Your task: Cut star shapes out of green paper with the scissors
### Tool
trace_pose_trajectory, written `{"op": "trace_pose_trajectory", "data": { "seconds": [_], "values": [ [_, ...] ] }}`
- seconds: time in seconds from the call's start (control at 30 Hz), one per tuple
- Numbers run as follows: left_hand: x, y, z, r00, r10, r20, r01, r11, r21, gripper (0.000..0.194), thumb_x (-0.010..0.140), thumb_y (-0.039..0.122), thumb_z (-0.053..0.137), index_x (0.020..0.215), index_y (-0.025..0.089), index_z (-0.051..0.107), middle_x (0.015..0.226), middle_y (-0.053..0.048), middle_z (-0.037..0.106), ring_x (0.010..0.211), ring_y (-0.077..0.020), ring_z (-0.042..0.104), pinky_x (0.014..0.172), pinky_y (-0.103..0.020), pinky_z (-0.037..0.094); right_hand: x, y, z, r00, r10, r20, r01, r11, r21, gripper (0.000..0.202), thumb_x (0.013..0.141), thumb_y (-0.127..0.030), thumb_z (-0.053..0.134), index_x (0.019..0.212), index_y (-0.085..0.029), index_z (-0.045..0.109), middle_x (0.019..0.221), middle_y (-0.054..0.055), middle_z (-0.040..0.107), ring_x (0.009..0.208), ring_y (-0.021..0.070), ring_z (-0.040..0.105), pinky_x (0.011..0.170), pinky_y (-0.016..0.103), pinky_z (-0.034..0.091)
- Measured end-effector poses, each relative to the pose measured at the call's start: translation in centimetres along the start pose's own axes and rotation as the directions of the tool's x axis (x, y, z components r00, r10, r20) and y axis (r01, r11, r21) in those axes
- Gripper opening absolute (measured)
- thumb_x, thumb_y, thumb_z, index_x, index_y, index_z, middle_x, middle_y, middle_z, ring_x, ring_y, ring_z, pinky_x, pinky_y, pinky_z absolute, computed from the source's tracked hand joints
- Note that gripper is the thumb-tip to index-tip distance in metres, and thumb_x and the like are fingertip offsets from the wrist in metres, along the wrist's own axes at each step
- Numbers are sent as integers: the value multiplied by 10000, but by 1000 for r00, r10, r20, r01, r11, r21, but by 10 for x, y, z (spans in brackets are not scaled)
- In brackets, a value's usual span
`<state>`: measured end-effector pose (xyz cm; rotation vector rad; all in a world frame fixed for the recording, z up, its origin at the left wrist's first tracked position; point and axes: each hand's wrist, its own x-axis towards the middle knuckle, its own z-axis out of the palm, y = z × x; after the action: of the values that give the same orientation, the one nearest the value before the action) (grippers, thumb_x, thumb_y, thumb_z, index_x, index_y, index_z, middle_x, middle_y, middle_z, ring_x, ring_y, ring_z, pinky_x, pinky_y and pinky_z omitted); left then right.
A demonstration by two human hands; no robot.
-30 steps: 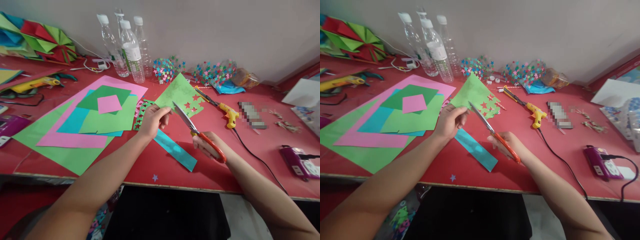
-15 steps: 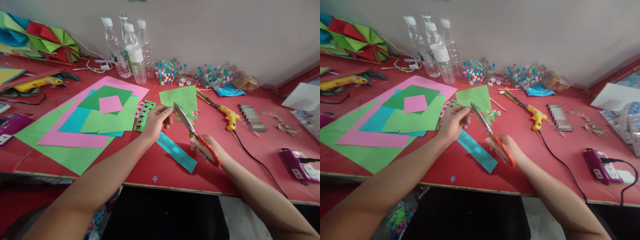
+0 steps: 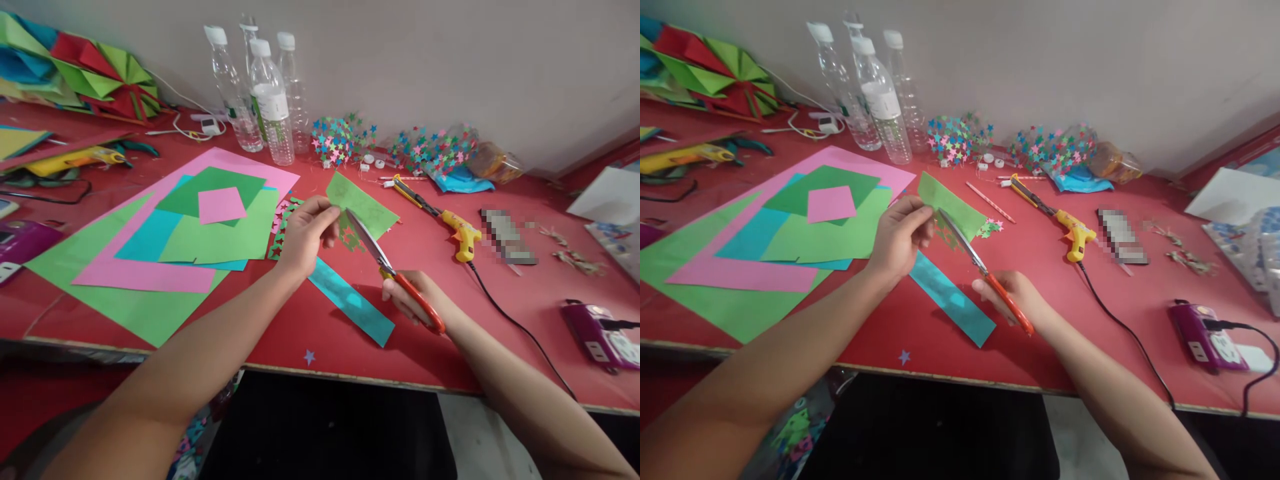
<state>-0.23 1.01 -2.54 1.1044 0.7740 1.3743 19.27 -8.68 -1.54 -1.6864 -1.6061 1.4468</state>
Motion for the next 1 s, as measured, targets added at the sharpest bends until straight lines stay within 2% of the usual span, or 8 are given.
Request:
{"op": "trace_pose_trajectory", "data": {
  "seconds": [0.3, 0.53, 1.0],
  "values": [
    [2, 1, -5, 994, 75, 79, -79, 996, 46, 169, 774, 235, 616, 639, 190, 523, 483, 62, 536, 382, -39, 444, 350, -157, 339, -2, 0, -5, 998, -54, 18, 55, 995, -82, 463, 794, -621, 563, 708, -166, 552, 404, -71, 396, 356, 79, 366, 413, 227, 313],
    [2, 3, -5, 991, 16, 133, -32, 992, 120, 153, 761, 265, 608, 653, 192, 528, 471, 62, 525, 359, -41, 432, 339, -159, 330, -1, 4, -8, 998, -46, 38, 48, 997, -63, 481, 811, -638, 533, 711, -168, 562, 371, -73, 388, 324, 72, 356, 388, 212, 304],
    [2, 3, -5, 992, -3, 130, -13, 992, 122, 142, 761, 272, 612, 667, 190, 544, 468, 59, 531, 357, -42, 435, 339, -159, 335, -1, 3, -10, 997, -52, 53, 56, 996, -63, 525, 800, -684, 530, 735, -164, 566, 417, -72, 393, 347, 65, 349, 398, 214, 314]
  ]
}}
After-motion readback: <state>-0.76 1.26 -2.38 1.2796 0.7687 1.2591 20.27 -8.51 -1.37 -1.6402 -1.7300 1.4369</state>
